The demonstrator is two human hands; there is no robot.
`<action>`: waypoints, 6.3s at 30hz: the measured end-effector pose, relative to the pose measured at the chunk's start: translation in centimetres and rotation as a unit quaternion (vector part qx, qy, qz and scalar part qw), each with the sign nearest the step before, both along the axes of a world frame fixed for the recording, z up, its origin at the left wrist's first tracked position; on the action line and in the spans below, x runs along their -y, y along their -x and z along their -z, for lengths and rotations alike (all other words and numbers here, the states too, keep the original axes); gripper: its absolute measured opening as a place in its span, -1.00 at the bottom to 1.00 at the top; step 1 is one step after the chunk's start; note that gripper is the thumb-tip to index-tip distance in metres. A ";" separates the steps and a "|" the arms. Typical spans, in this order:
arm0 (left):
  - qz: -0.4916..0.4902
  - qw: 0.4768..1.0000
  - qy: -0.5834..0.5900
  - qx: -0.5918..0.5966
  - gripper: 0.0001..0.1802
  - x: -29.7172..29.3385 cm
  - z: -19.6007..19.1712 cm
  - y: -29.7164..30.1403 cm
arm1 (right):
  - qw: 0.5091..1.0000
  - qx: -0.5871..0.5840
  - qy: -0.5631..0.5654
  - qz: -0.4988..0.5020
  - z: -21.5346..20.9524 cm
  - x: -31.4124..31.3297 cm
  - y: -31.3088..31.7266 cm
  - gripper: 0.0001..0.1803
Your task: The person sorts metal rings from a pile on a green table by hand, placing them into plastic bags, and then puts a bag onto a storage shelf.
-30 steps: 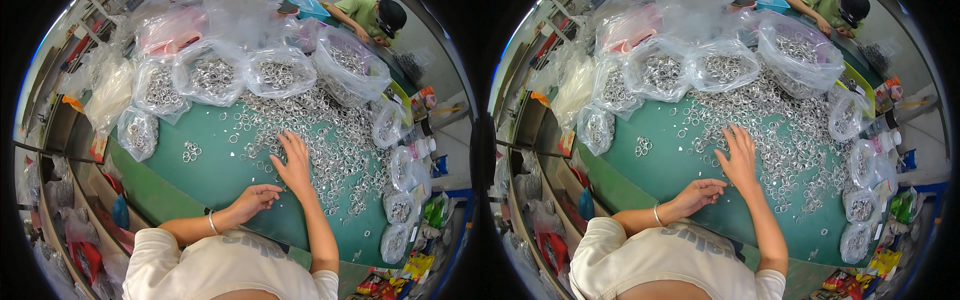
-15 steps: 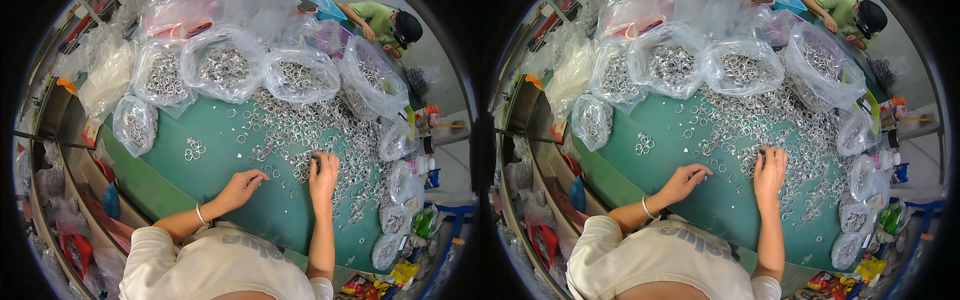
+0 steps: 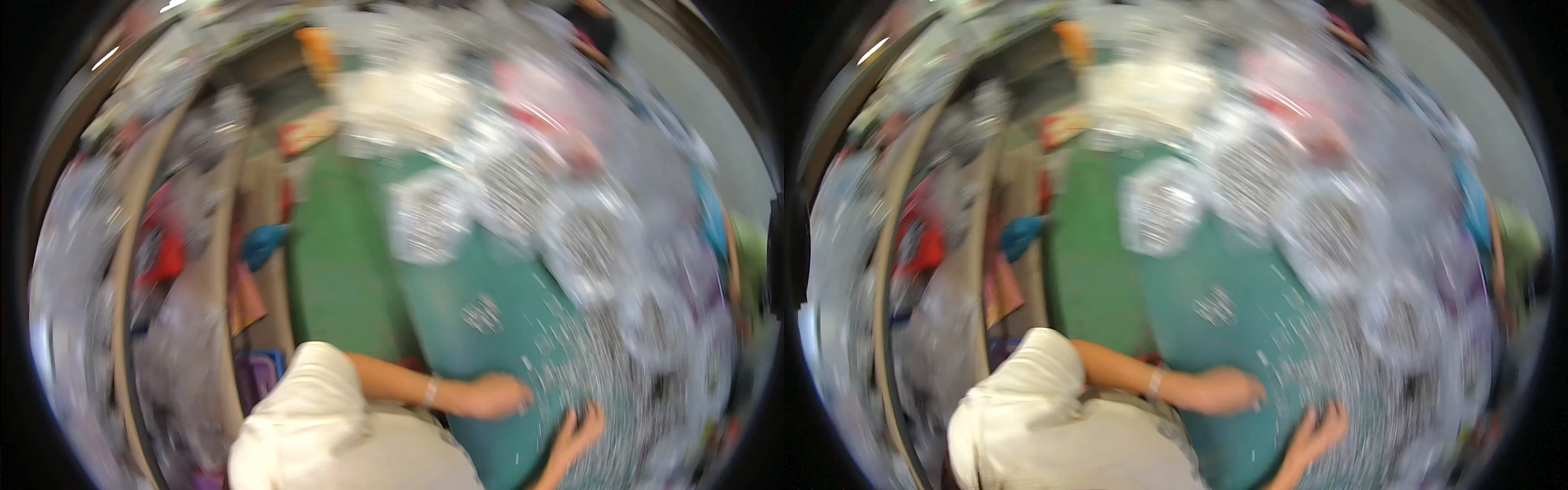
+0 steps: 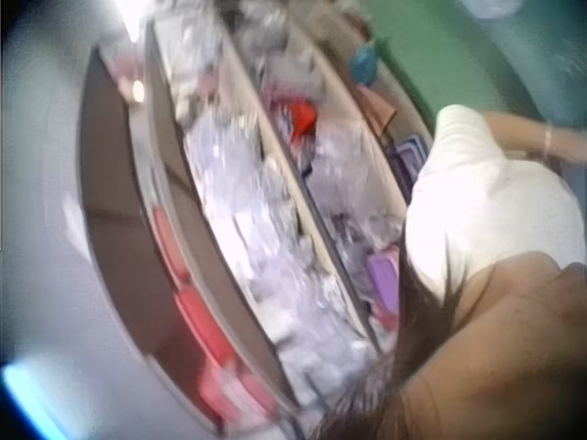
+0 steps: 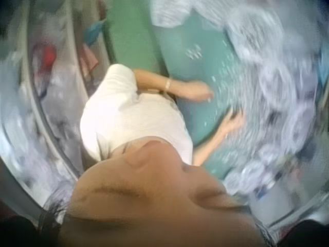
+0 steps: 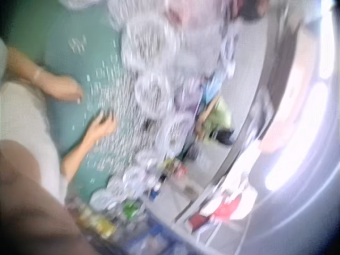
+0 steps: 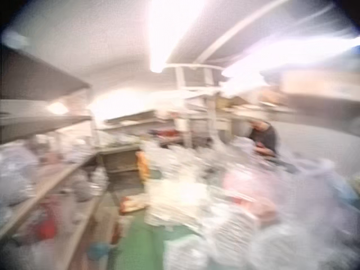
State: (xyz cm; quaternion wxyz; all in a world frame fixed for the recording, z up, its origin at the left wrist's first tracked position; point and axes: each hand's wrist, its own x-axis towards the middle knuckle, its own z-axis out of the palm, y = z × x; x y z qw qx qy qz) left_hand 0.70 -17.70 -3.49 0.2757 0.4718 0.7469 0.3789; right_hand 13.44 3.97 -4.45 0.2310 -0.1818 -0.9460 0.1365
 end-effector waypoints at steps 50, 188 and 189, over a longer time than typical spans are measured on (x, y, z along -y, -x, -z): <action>0.332 0.823 -0.317 -0.334 -0.74 2.3 -27.2 -18.4 | 0.987 0.084 -0.078 0.116 1.7 1.7 -2.4 -0.49; -0.141 0.604 -0.105 0.778 -0.57 -2.4 -0.8 -0.5 | 0.988 0.113 0.064 -0.083 -3.2 2.0 6.2 -0.62; -0.147 0.592 -0.113 0.785 -0.57 -2.3 -0.8 -0.4 | 0.984 0.129 0.069 -0.106 -3.3 2.1 5.5 -0.62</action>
